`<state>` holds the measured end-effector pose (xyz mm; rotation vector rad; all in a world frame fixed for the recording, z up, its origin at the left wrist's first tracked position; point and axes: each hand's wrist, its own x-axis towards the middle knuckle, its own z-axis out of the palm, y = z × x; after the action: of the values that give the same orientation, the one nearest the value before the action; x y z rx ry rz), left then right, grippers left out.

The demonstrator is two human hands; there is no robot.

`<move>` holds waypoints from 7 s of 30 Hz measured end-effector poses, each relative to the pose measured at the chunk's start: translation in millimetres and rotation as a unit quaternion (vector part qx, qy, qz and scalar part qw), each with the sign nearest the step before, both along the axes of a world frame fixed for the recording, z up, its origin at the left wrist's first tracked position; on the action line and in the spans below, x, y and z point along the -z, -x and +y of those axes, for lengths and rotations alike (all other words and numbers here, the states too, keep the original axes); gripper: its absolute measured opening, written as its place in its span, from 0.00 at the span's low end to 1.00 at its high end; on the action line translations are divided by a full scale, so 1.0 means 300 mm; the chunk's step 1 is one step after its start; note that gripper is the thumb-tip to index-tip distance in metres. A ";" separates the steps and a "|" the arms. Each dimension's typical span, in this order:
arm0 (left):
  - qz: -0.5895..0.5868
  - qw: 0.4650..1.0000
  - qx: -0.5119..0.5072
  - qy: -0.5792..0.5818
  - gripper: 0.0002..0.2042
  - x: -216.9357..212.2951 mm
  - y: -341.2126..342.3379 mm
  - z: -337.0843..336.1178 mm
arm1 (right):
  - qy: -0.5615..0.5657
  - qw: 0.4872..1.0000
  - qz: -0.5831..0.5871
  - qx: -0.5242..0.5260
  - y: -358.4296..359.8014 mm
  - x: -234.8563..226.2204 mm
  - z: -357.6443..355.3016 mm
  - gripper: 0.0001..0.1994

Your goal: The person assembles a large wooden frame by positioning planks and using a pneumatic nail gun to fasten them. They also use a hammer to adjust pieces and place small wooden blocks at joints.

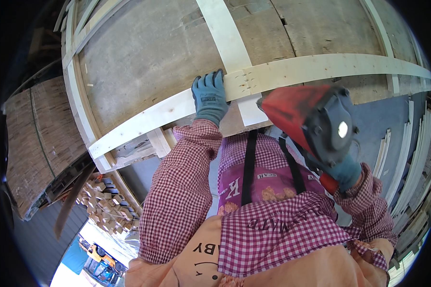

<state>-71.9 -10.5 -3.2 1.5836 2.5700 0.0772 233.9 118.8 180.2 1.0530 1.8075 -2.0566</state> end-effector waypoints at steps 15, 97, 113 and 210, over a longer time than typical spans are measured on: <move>-0.217 0.976 0.033 -0.008 0.28 -0.160 0.150 0.049 | -0.033 0.997 -0.058 -0.031 0.187 -0.189 0.308 0.07; -0.192 0.543 -0.676 -0.459 0.44 -0.022 -0.578 -0.340 | -0.085 0.864 -0.170 0.466 -1.598 -0.073 0.313 0.22; -0.328 0.864 -0.217 -0.315 0.56 -0.361 -0.845 1.055 | -0.110 0.833 -0.187 0.508 -1.686 0.087 0.570 0.29; -0.322 0.920 -0.222 0.008 0.13 0.037 -1.801 1.731 | -0.032 0.979 -0.054 0.196 -1.509 0.139 1.682 0.17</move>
<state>468.3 508.8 -14.2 0.7450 2.3010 0.5199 686.7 623.4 138.4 1.6174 1.7308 -2.1051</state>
